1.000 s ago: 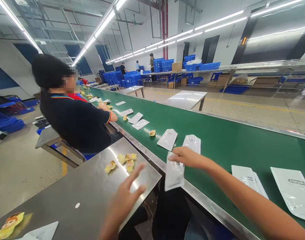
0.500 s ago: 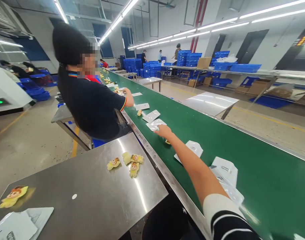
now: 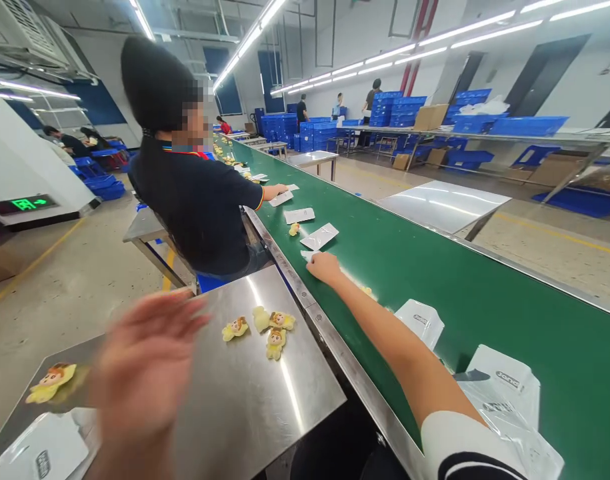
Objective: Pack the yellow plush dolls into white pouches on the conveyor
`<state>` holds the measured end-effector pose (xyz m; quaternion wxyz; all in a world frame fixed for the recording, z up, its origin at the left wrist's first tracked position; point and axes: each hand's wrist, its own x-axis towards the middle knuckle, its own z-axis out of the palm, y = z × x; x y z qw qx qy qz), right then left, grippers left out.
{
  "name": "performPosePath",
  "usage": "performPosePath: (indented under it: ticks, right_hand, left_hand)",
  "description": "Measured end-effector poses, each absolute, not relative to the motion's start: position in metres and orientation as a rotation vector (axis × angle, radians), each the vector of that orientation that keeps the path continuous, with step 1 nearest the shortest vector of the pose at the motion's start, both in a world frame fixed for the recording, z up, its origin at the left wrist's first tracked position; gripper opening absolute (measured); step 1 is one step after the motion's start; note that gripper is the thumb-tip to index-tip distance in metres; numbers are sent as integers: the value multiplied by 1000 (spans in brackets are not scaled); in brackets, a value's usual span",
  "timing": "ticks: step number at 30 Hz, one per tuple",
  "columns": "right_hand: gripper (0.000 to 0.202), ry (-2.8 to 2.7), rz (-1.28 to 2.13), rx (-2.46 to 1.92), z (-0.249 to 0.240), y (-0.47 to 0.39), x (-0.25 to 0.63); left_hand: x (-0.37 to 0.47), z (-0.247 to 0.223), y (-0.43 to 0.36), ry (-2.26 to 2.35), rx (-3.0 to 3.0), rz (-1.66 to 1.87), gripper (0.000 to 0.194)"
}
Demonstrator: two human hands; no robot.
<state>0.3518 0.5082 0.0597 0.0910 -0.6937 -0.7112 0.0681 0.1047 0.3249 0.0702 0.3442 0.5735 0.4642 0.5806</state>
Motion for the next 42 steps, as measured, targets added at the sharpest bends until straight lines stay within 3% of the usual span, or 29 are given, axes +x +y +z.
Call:
performPosePath:
  ticks: [5,7,9,12,14,18,21,25,29,34,40,42]
  right_hand:
    - [22,-1958,647,-1643,61,409,334]
    - [19,-1825,1024,-1373,59,374,335]
    - [20,-1726,1205,-1185,60,349,345]
    - [31,-1802,800,-1235,63,329,371]
    - [39,-1938,539,-1217,61,321,385]
    - [31,-2178,594,-1188,43,307,392]
    - [40,-2110,614,-1520,33,310,405]
    - [65,-1757,347,-2125,31,330,451]
    - [55,-1675,221,-2364,21,342,467]
    - [31,-1950,182,-2127,13,332,428]
    - [48,-2100,483,-1495,60,293,394]
    - [44,-2227,563,-1338,74,281,387]
  left_hand:
    - [170,22,373,1096,2052,1248,100]
    - [190,-1,371,1090,2105,1266,83]
    - [199,-16,359,1062,2040,1291,53]
    - [197,-21,339,1000,1862,1216,33]
    - [194,-18,327,933,1740,1100,33]
    - [196,-15,306,796,1325,932,44]
    - [202,-21,297,784,1070,872,52]
    - [207,-37,296,838,949,892,55]
    - [206,-48,298,858,1019,915,51]
    - [200,-41,294,889,1208,899,43]
    - [190,-25,290,896,1415,860,29]
    - [187,-22,287,880,1419,858,27]
